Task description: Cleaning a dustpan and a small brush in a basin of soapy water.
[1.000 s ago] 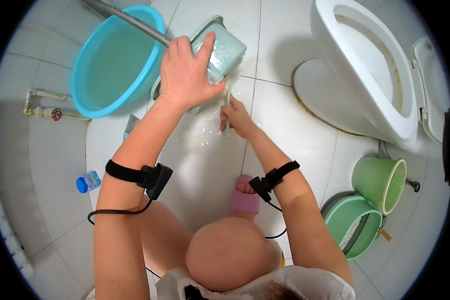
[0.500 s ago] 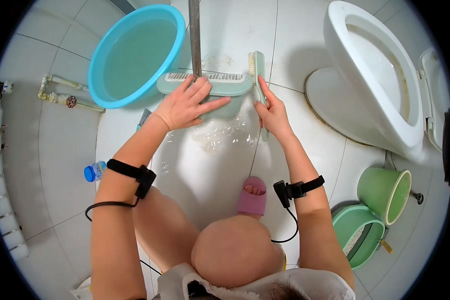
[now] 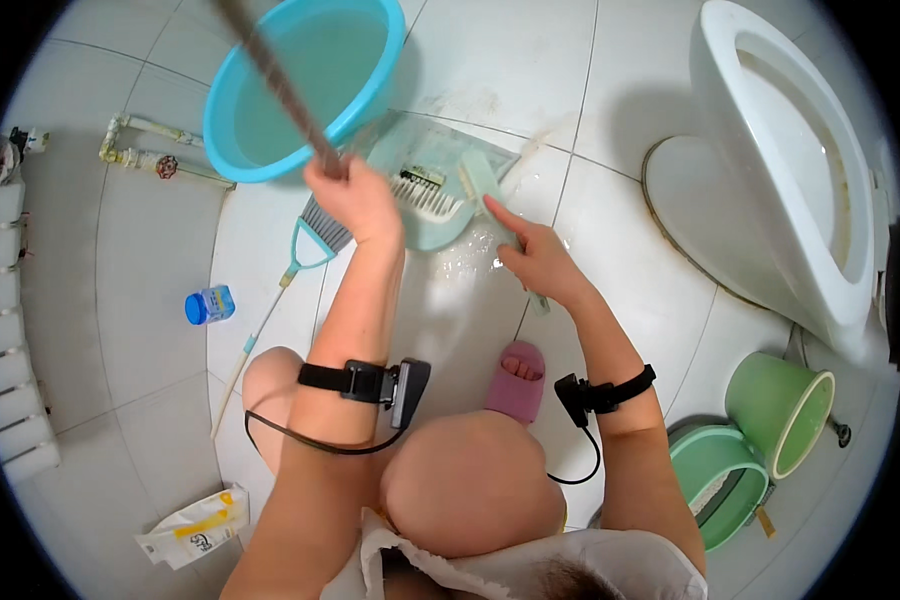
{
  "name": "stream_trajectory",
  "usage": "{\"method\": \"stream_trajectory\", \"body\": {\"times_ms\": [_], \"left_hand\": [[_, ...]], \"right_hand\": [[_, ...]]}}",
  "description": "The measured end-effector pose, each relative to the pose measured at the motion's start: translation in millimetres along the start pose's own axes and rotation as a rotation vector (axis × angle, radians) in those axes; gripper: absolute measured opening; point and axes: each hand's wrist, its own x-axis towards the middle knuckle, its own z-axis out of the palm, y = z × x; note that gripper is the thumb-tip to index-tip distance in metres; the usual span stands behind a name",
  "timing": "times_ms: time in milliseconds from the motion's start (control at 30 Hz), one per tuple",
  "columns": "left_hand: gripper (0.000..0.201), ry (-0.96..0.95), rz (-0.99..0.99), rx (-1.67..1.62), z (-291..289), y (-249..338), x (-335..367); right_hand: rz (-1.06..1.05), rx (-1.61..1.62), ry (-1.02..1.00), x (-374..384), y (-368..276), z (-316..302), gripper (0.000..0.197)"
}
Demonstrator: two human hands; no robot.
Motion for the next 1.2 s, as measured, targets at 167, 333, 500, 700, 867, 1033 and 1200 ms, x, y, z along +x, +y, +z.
{"method": "stream_trajectory", "body": {"times_ms": [167, 333, 500, 700, 867, 1033, 1200], "left_hand": [[0.017, 0.099, -0.512, -0.136, -35, -44, 2], [0.028, -0.040, -0.380, -0.027, -57, -60, 17], [0.039, 0.034, -0.531, -0.031, -48, -71, 29], [0.072, -0.416, -0.401, 0.264, -60, -94, 16], [0.093, -0.573, -0.432, 1.182, -50, -83, -16], [0.088, -0.460, -0.181, 1.313, -51, -96, -23], [0.084, -0.509, -0.066, 1.236, -57, -100, -27]], "right_hand": [[0.008, -0.048, 0.021, 9, 21, -7, 0.061], [0.099, -0.655, 0.003, 19, 25, -17, 0.055], [0.041, -0.662, -0.157, 20, 33, 9, 0.051], [-0.159, -0.518, -0.314, -1, 56, 33, 0.048], [0.143, -0.733, -0.091, -5, 71, 37, 0.057], [0.061, -0.748, 0.032, -1, 126, 59, 0.059], [-0.022, -0.665, 0.283, 88, 99, 23, 0.061]]}}
